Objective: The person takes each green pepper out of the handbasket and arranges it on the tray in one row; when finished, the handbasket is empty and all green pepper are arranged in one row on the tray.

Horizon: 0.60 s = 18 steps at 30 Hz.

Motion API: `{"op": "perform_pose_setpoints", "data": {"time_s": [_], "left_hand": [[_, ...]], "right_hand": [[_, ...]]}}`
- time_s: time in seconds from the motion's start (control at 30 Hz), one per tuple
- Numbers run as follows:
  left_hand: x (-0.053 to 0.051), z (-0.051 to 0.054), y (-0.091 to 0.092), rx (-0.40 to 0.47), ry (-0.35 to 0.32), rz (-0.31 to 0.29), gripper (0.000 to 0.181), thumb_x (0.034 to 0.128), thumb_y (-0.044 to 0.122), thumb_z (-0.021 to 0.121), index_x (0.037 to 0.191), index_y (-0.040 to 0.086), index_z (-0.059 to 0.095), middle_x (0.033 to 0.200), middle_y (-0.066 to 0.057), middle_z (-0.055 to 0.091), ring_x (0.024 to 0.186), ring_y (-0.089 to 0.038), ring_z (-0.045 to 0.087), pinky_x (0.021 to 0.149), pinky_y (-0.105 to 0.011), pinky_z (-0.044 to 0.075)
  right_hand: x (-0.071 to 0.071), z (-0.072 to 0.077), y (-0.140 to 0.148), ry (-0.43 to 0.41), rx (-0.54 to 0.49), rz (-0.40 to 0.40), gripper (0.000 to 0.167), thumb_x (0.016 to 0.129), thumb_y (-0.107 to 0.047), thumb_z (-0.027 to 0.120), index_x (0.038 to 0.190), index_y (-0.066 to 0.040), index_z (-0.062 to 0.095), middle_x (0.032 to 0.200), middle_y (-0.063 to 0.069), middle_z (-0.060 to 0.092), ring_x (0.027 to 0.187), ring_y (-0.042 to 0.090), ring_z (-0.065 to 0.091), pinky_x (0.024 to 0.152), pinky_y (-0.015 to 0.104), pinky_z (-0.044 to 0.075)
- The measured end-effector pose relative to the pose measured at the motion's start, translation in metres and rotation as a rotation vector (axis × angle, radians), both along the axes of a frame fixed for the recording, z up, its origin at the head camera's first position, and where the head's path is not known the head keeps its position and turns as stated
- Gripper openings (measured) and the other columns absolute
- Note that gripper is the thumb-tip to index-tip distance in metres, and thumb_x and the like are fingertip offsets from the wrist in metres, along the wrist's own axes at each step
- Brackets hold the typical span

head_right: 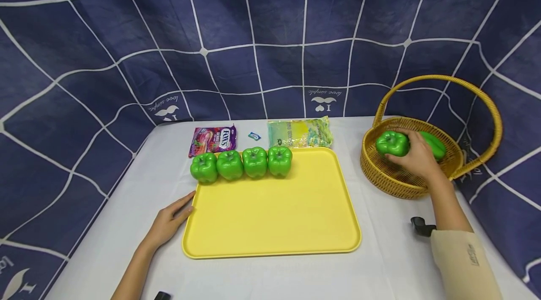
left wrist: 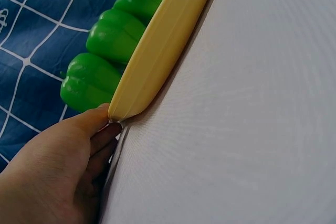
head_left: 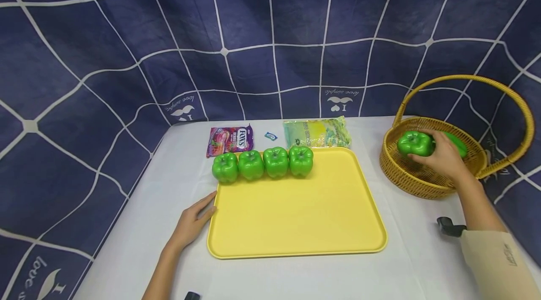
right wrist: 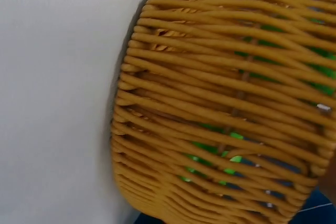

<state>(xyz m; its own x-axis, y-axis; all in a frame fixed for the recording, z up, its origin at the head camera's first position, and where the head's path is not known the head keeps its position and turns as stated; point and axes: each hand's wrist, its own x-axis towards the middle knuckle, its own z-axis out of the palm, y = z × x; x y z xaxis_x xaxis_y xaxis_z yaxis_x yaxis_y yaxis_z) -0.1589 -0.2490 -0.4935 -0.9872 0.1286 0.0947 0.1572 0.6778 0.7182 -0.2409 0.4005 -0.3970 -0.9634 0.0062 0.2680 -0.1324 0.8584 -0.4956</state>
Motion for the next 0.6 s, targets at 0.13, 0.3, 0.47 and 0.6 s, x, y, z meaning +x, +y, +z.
{"op": "perform_pose_setpoints", "data": {"time_s": [0.13, 0.3, 0.47, 0.6], "left_hand": [[0.000, 0.000, 0.000, 0.004, 0.001, 0.000, 0.048, 0.0939, 0.041, 0.050, 0.139, 0.024, 0.043, 0.139, -0.004, 0.044, 0.128, -0.028, 0.038, 0.105, -0.050, 0.031], [0.000, -0.001, -0.001, 0.002, 0.000, 0.001, 0.048, 0.0939, 0.041, 0.050, 0.139, 0.024, 0.043, 0.139, -0.003, 0.044, 0.128, -0.028, 0.038, 0.105, -0.049, 0.031], [0.000, -0.001, 0.000, -0.001, -0.004, 0.002, 0.049, 0.0939, 0.041, 0.050, 0.139, 0.025, 0.043, 0.140, -0.003, 0.043, 0.129, -0.028, 0.038, 0.105, -0.049, 0.031], [0.000, -0.001, 0.000, -0.005, -0.006, 0.006, 0.049, 0.0938, 0.042, 0.049, 0.139, 0.025, 0.042, 0.140, -0.003, 0.043, 0.129, -0.028, 0.038, 0.105, -0.050, 0.031]], "right_hand": [[0.007, 0.008, -0.010, 0.021, -0.023, 0.022, 0.083, 0.075, -0.028, 0.077, 0.138, 0.001, 0.031, 0.124, 0.033, 0.033, 0.107, 0.052, 0.035, 0.078, 0.069, 0.035], [0.012, 0.019, -0.030, 0.047, -0.089, 0.069, 0.082, 0.075, -0.030, 0.077, 0.138, -0.003, 0.033, 0.124, 0.027, 0.038, 0.107, 0.046, 0.037, 0.078, 0.060, 0.037], [0.017, 0.031, -0.054, 0.087, -0.121, 0.084, 0.079, 0.071, -0.030, 0.081, 0.136, -0.005, 0.041, 0.120, 0.020, 0.045, 0.105, 0.039, 0.040, 0.077, 0.052, 0.037], [0.019, 0.038, -0.077, 0.085, -0.147, 0.137, 0.078, 0.069, -0.028, 0.083, 0.133, -0.007, 0.044, 0.119, 0.017, 0.050, 0.104, 0.036, 0.047, 0.079, 0.054, 0.038]]}}
